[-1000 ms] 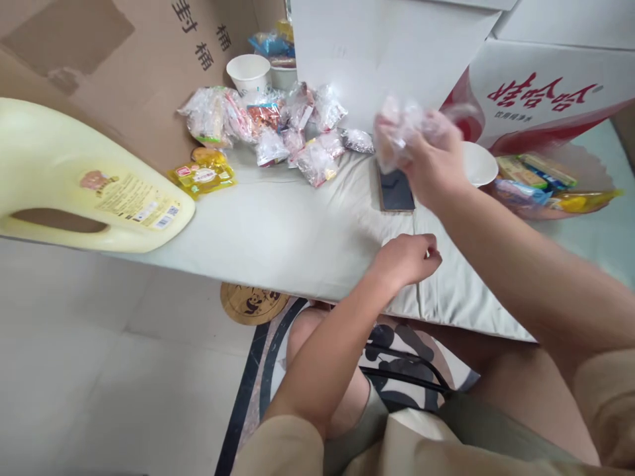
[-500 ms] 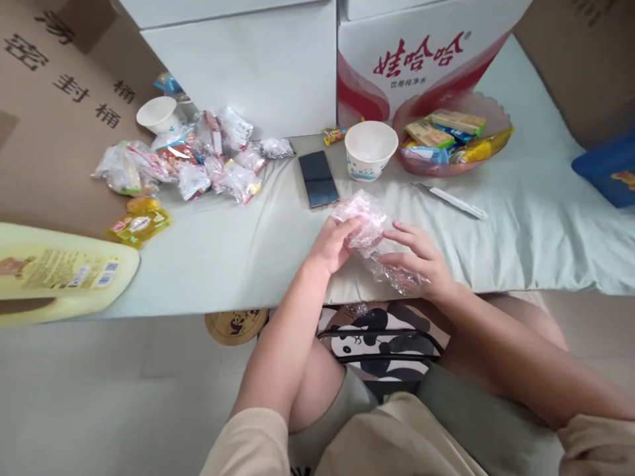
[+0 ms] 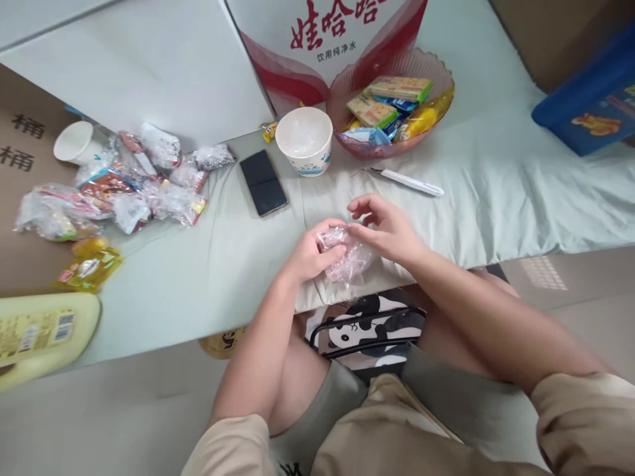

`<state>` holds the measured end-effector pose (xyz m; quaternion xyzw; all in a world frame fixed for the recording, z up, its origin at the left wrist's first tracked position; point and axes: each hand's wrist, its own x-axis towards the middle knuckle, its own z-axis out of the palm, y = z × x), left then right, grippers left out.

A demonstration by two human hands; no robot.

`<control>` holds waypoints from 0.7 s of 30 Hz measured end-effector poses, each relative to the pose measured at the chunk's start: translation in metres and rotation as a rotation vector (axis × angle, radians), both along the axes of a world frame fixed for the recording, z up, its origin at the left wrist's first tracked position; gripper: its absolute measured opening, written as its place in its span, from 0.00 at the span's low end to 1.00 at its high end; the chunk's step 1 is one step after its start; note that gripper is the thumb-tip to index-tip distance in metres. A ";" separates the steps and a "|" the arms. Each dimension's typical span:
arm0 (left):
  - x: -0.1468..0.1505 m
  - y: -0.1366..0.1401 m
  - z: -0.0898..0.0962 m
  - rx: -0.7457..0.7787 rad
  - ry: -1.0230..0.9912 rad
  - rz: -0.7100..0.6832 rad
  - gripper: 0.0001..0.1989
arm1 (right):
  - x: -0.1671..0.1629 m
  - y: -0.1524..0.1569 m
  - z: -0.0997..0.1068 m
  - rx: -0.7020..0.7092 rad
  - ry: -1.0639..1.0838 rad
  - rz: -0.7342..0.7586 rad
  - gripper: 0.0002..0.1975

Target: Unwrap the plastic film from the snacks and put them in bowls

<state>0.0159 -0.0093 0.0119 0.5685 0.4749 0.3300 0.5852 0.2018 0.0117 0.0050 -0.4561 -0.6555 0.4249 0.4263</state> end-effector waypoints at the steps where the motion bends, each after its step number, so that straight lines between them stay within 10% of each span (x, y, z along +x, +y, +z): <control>1: 0.001 -0.002 0.000 -0.041 -0.034 0.011 0.18 | -0.002 0.002 -0.001 -0.032 0.008 0.021 0.11; 10: -0.007 0.009 -0.015 -0.220 -0.389 0.575 0.20 | 0.009 0.003 -0.012 0.051 0.223 -0.180 0.20; 15: 0.002 0.004 -0.015 -0.107 -0.297 0.558 0.23 | -0.005 -0.018 -0.009 0.493 -0.228 0.094 0.16; 21: 0.007 -0.007 -0.009 -0.098 -0.405 0.283 0.29 | -0.017 -0.016 -0.013 0.449 -0.383 0.013 0.19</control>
